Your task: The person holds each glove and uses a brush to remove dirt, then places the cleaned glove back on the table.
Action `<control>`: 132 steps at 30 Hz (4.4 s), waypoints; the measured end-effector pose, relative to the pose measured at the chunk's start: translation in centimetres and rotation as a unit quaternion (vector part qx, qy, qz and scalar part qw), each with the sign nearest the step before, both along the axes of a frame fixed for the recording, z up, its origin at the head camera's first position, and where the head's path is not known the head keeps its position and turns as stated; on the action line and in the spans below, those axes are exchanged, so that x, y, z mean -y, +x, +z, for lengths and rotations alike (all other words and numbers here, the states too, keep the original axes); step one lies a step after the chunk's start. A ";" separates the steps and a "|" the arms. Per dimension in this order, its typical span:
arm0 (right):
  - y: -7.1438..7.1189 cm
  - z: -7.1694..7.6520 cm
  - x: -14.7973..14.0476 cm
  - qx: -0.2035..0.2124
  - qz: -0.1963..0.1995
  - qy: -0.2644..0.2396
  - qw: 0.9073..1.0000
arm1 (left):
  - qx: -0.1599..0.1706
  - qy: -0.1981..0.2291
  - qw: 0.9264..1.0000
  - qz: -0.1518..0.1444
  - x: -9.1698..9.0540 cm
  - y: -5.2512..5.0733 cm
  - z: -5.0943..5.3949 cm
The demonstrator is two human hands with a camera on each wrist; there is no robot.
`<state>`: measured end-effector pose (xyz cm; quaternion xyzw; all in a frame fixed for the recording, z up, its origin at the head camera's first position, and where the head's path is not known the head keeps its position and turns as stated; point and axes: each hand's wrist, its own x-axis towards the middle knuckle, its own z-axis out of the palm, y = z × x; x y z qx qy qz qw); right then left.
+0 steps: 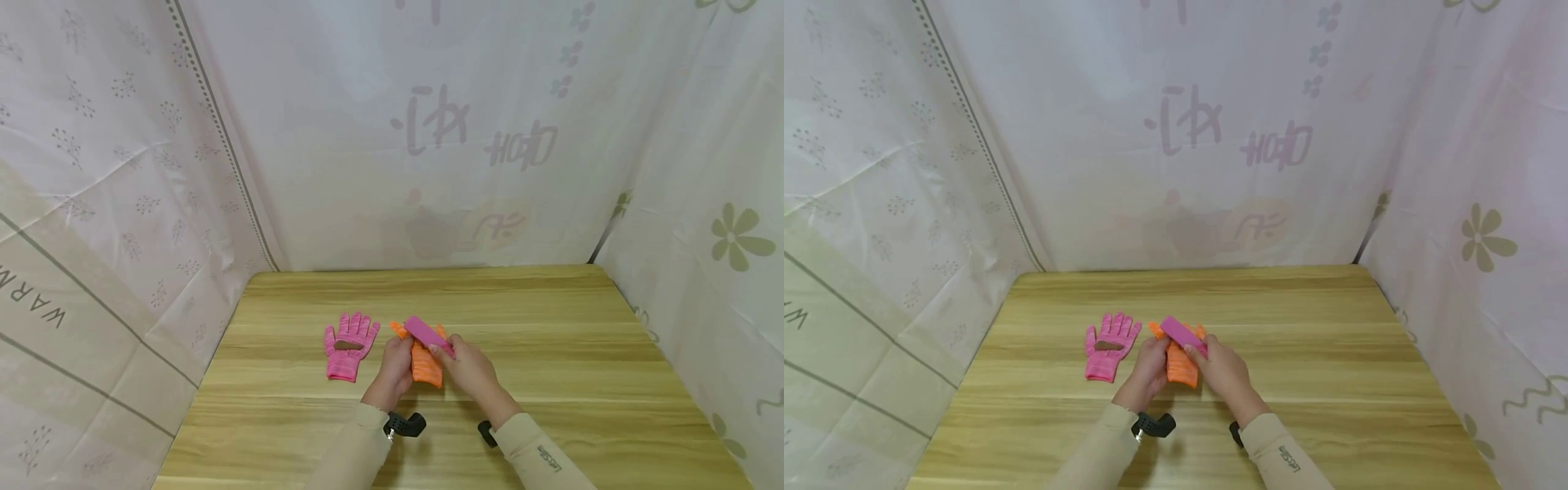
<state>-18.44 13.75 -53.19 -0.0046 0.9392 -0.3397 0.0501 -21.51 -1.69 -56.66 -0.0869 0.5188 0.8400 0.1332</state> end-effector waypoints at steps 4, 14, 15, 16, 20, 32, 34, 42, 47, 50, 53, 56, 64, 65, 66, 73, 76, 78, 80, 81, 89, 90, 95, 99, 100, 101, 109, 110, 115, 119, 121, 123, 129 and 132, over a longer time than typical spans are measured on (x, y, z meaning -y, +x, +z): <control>0.1 -0.1 -0.1 0.000 -0.001 0.000 1.000 | 0.001 0.000 1.000 -0.005 0.0 0.0 0.0; 0.0 -0.2 -0.4 0.006 -0.006 0.000 1.000 | -0.003 -0.009 1.000 -0.012 0.2 0.1 0.1; 0.0 -0.2 -0.4 0.006 -0.006 0.002 1.000 | -0.002 -0.010 1.000 -0.012 0.2 0.2 0.1; 0.0 -0.3 -0.4 0.007 -0.006 0.003 1.000 | -0.002 -0.011 1.000 -0.013 0.2 0.2 0.1; 0.0 -0.3 -0.4 0.007 -0.007 0.002 1.000 | -0.003 -0.012 1.000 -0.015 0.3 0.2 0.1; -0.2 -0.3 -0.7 0.003 -0.003 0.003 1.000 | 0.000 -0.014 1.000 -0.011 0.3 0.2 0.3; -0.2 -0.3 -0.7 0.002 -0.003 0.008 1.000 | -0.002 -0.015 1.000 -0.012 0.4 0.3 0.3; -0.1 -0.3 -0.8 0.001 -0.001 0.011 1.000 | 0.001 -0.009 1.000 -0.013 0.4 0.3 0.4; -0.1 -0.2 -0.9 0.004 -0.004 0.011 1.000 | -0.001 -0.010 1.000 -0.011 0.4 0.3 0.5; -0.1 -0.2 -0.9 0.003 -0.003 0.012 1.000 | 0.002 -0.005 1.000 -0.011 0.4 0.3 0.6; -0.1 -0.2 -0.9 0.001 -0.002 0.014 1.000 | 0.003 -0.004 1.000 -0.010 0.5 0.2 0.5; -0.2 -0.3 -1.0 -0.002 -0.001 0.017 1.000 | 0.002 -0.007 1.000 -0.012 0.5 0.2 0.5; 0.0 -0.5 -1.1 -0.007 0.000 0.010 1.000 | -0.002 -0.014 1.000 -0.009 0.5 0.4 0.4; 0.1 -0.5 -1.1 -0.008 0.000 0.011 1.000 | -0.001 -0.015 1.000 -0.010 0.6 0.4 0.4; 0.1 -0.5 -1.1 -0.007 0.000 0.011 1.000 | 0.001 -0.015 1.000 -0.010 0.6 0.5 0.4; 0.1 -0.5 -1.1 -0.003 -0.001 0.006 1.000 | -0.008 -0.013 1.000 -0.019 1.0 0.4 0.5; 0.2 -0.5 -1.2 -0.004 -0.001 0.003 1.000 | 0.000 -0.010 1.000 -0.022 1.1 0.5 0.6; 0.2 -0.5 -1.2 -0.004 -0.002 0.000 1.000 | 0.001 -0.006 1.000 -0.025 1.1 0.4 0.7; 0.2 -0.6 -1.3 -0.004 -0.002 -0.002 1.000 | 0.002 -0.005 1.000 -0.026 1.1 0.4 0.7; 0.2 -0.6 -1.4 -0.004 0.000 -0.003 1.000 | 0.002 -0.005 1.000 -0.027 1.1 0.4 0.7; 0.3 -0.9 -1.8 -0.002 -0.008 -0.004 1.000 | 0.006 -0.023 1.000 -0.008 1.3 0.3 0.8; 0.3 -0.9 -1.7 -0.002 -0.008 -0.006 1.000 | 0.002 -0.022 1.000 -0.011 1.3 0.3 0.9; 0.4 -0.8 -1.6 -0.005 -0.003 -0.018 1.000 | -0.004 -0.015 1.000 -0.022 1.2 0.4 1.0; 0.4 -0.7 -1.5 0.001 -0.007 -0.027 1.000 | -0.002 -0.018 1.000 -0.022 1.2 0.4 0.9; 0.4 -0.7 -1.5 0.003 -0.008 -0.030 0.999 | -0.001 -0.018 1.000 -0.021 1.2 0.4 0.8; 0.4 -0.7 -1.4 0.004 -0.008 -0.033 0.999 | -0.003 -0.018 1.000 -0.021 1.2 0.4 0.8; 0.4 -0.7 -1.3 0.003 -0.008 -0.055 0.998 | -0.001 -0.027 1.000 -0.012 1.1 0.5 1.0; 0.3 -0.8 -1.3 0.003 -0.008 -0.058 0.998 | -0.001 -0.029 1.000 -0.012 1.0 0.6 1.0; 0.2 -0.8 -1.0 0.002 -0.006 -0.080 0.997 | -0.004 -0.027 1.000 -0.015 0.7 0.7 0.9; 0.2 -0.9 -0.8 0.009 -0.006 -0.094 0.995 | -0.015 -0.020 1.000 -0.019 0.5 0.8 1.0; 0.2 -0.9 -0.7 0.014 -0.007 -0.096 0.995 | -0.019 -0.018 0.999 -0.019 0.4 0.8 1.1; 0.2 -0.9 -0.7 0.017 -0.006 -0.095 0.995 | -0.021 -0.020 0.999 -0.020 0.4 0.8 1.1; 0.2 -0.6 -0.7 0.029 0.001 -0.099 0.995 | -0.019 -0.026 0.999 -0.023 0.4 0.9 1.1; 0.2 -0.6 -0.6 0.036 0.000 -0.109 0.993 | -0.017 -0.029 0.999 -0.027 0.4 0.9 1.0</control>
